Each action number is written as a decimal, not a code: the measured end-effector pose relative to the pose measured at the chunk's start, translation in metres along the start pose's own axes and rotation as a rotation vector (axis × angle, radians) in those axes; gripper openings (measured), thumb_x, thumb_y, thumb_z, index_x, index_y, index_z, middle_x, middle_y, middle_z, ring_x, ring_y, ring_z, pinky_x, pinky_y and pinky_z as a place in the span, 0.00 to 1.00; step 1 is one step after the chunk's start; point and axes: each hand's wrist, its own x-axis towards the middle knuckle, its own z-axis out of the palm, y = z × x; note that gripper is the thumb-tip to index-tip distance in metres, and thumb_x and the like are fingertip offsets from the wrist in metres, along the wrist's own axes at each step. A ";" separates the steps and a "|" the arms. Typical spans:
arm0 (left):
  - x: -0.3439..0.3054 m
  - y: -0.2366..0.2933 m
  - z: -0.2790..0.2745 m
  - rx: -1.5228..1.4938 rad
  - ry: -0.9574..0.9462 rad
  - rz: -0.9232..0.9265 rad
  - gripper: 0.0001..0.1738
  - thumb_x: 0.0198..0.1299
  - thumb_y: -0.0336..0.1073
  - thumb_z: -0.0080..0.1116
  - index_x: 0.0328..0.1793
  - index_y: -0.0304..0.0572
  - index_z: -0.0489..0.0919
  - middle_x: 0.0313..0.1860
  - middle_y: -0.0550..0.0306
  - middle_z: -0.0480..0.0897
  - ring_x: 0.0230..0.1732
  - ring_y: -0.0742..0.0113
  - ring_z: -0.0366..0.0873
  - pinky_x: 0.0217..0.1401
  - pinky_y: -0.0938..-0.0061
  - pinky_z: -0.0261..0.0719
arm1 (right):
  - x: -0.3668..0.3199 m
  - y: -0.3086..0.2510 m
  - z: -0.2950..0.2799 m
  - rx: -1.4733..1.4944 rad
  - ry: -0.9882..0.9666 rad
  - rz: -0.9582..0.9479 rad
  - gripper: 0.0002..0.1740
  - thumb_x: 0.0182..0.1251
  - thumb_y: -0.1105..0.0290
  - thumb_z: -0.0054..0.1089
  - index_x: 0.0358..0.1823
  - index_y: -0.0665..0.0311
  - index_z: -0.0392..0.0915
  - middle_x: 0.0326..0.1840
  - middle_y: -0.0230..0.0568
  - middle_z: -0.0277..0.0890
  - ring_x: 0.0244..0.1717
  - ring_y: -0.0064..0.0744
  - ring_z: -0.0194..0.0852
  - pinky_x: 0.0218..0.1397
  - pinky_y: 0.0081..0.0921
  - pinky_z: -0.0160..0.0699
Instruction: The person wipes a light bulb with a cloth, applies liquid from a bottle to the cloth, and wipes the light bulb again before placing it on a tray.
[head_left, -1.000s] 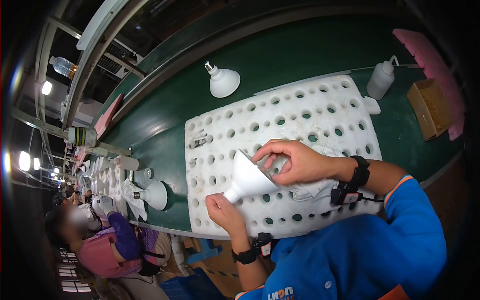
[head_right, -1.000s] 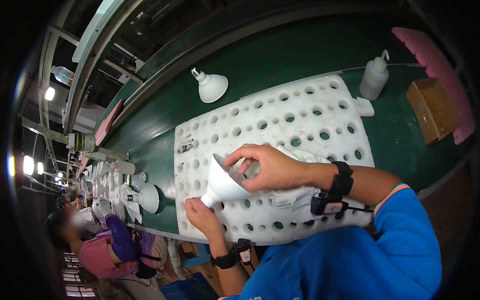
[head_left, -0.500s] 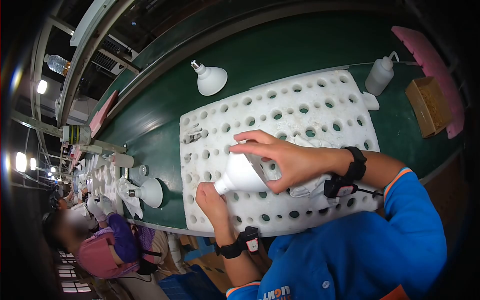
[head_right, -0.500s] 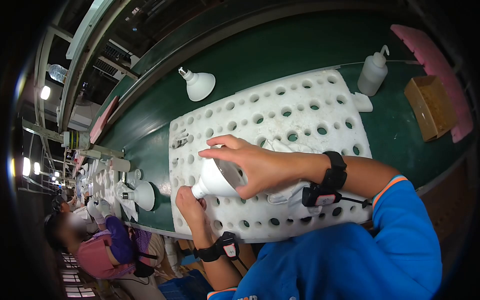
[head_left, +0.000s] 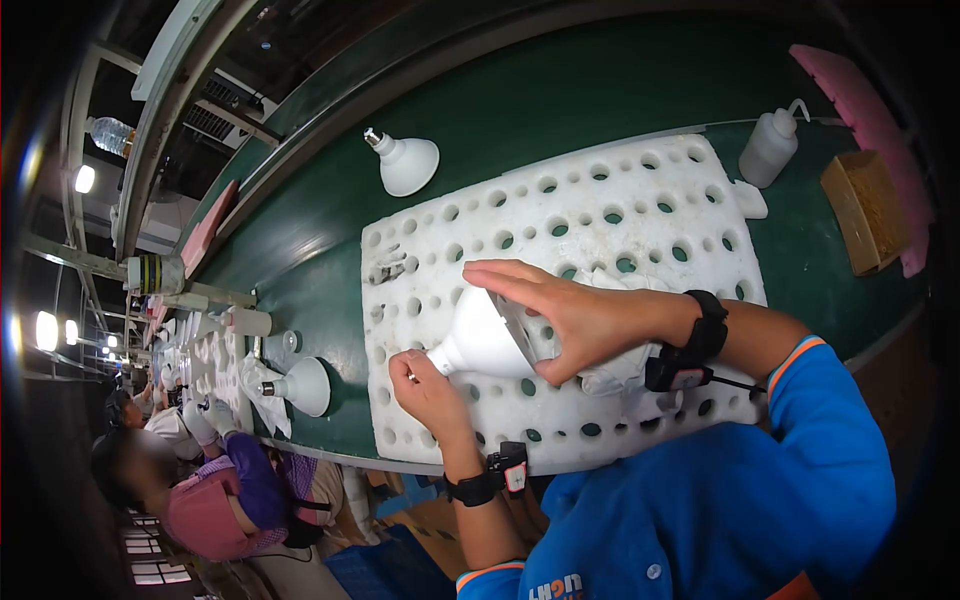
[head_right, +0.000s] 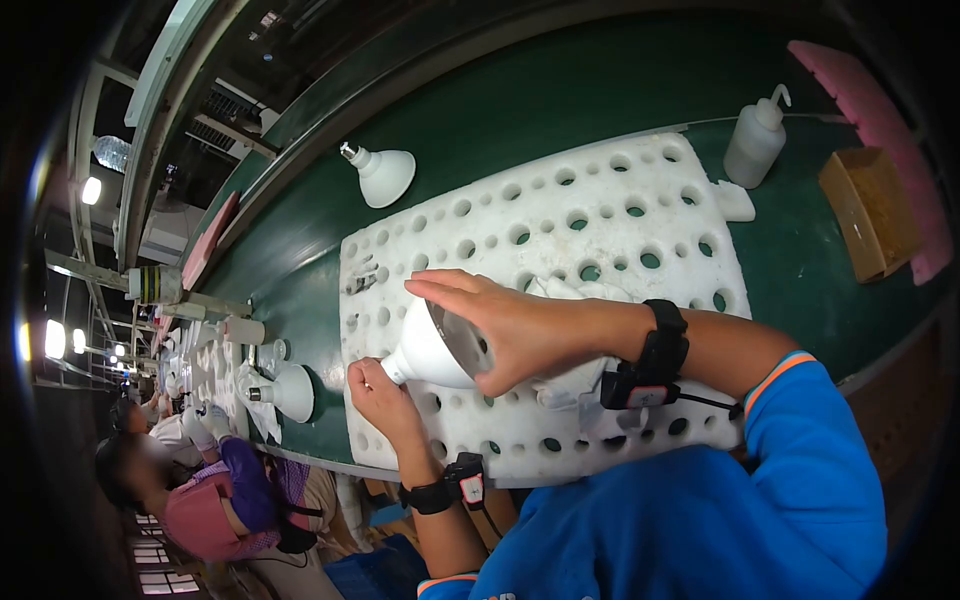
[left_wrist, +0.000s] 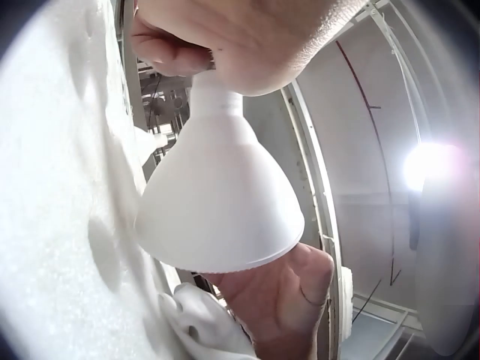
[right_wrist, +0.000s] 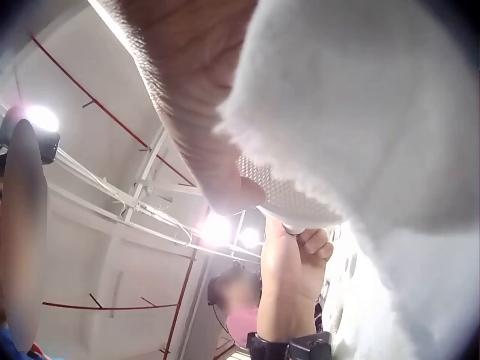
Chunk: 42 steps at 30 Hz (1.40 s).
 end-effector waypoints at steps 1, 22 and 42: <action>0.001 0.006 -0.002 0.046 -0.033 0.034 0.16 0.63 0.38 0.40 0.25 0.35 0.68 0.21 0.62 0.67 0.23 0.77 0.61 0.23 0.78 0.60 | -0.002 0.002 -0.001 0.031 0.014 -0.004 0.56 0.40 0.75 0.62 0.74 0.64 0.41 0.76 0.52 0.35 0.78 0.48 0.29 0.77 0.36 0.40; -0.001 0.023 0.004 0.150 -0.076 0.121 0.14 0.59 0.34 0.39 0.25 0.32 0.67 0.22 0.57 0.67 0.25 0.70 0.61 0.30 0.72 0.63 | 0.009 0.024 -0.012 0.255 0.119 0.021 0.32 0.46 0.77 0.66 0.58 0.58 0.72 0.62 0.41 0.54 0.66 0.38 0.56 0.62 0.36 0.74; -0.009 0.020 0.009 0.147 -0.032 0.120 0.12 0.57 0.33 0.39 0.24 0.32 0.65 0.22 0.57 0.65 0.27 0.68 0.59 0.33 0.71 0.62 | 0.003 0.038 -0.007 0.210 0.090 -0.007 0.39 0.44 0.75 0.68 0.64 0.51 0.67 0.70 0.41 0.47 0.69 0.41 0.53 0.64 0.39 0.70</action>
